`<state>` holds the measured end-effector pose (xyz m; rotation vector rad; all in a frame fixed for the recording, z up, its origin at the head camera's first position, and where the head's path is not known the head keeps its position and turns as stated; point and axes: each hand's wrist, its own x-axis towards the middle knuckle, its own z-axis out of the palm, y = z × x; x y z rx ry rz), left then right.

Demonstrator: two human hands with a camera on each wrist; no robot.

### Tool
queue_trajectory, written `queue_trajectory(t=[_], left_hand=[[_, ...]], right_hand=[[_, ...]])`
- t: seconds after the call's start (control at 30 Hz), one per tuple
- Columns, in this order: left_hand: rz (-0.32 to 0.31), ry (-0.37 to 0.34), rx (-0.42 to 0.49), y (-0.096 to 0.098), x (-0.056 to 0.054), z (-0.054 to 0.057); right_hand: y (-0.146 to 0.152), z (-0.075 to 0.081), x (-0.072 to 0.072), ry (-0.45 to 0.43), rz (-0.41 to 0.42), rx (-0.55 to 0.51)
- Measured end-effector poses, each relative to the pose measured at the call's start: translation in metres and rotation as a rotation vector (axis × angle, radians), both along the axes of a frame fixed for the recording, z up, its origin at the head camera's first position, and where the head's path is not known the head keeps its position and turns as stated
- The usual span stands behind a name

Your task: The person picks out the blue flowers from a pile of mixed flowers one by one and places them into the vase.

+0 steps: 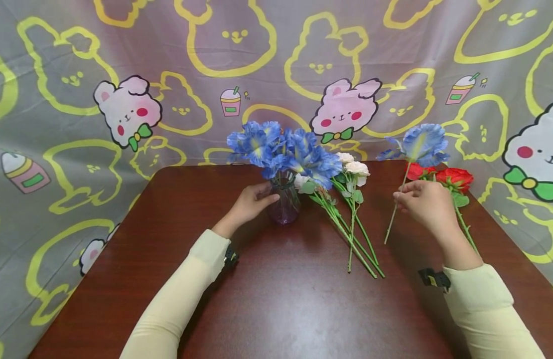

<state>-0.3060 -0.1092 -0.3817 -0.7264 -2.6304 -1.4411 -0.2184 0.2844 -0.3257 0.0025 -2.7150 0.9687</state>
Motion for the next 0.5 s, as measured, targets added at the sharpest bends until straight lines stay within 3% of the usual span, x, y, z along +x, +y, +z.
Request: queue_trajectory(t=[0.3,0.5], left_hand=[[-0.002,-0.028,0.042,0.0,0.001,-0.001],[-0.003,-0.031,0.047,0.0,0.002,0.0]], right_hand=[[-0.031,0.017,-0.002,0.249,-0.011,0.002],[-0.052,0.027,0.0,0.367,0.025,-0.012]])
